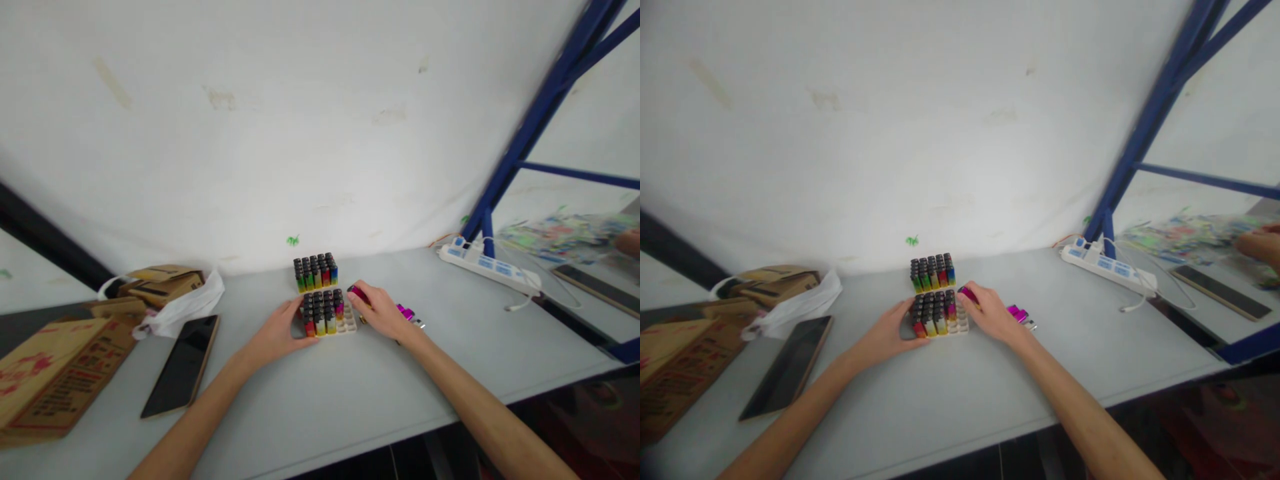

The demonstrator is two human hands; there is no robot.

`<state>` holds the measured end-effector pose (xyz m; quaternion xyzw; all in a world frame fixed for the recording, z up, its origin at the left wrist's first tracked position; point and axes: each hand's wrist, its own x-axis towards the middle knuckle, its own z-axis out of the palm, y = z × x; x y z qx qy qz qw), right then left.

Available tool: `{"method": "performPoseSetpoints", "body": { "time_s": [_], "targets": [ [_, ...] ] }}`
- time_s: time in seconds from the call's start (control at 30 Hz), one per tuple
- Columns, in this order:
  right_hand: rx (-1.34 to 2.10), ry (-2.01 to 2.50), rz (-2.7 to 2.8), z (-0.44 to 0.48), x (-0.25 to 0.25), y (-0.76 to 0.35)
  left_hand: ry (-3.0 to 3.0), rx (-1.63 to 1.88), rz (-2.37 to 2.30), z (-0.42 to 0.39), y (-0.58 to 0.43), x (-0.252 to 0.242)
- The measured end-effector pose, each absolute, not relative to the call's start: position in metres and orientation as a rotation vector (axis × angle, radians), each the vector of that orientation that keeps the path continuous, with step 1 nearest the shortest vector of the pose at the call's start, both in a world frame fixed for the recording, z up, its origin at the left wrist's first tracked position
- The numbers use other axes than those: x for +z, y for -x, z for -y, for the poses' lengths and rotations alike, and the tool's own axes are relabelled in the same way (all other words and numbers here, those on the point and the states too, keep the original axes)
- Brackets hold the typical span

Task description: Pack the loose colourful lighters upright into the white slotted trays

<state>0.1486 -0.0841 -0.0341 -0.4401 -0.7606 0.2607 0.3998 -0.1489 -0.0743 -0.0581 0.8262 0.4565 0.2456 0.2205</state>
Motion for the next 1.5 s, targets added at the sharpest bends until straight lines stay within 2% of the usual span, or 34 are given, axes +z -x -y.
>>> {"method": "performPoseSetpoints", "body": {
  "time_s": [0.23, 0.6, 1.03, 1.2, 1.5],
  "targets": [
    [0.407, 1.018, 2.197, 0.083, -0.034, -0.161, -2.296, 0.662, -1.267, 0.074, 0.15, -0.06],
    [0.566, 1.117, 2.194, 0.087, -0.038, -0.158, -2.296, 0.707, -1.228, 0.074, 0.149, -0.06],
    [0.375, 1.167, 2.494, 0.086, -0.035, -0.148, -2.294, 0.696, -1.239, 0.074, 0.149, -0.061],
    [0.587, 1.1, 2.371, 0.079, -0.029, -0.177, -2.287, 0.684, -1.253, 0.075, 0.15, -0.061],
    [0.469, 1.293, 2.286, 0.069, -0.023, -0.232, -2.285, 0.642, -1.297, 0.074, 0.151, -0.061]
  ]
}}
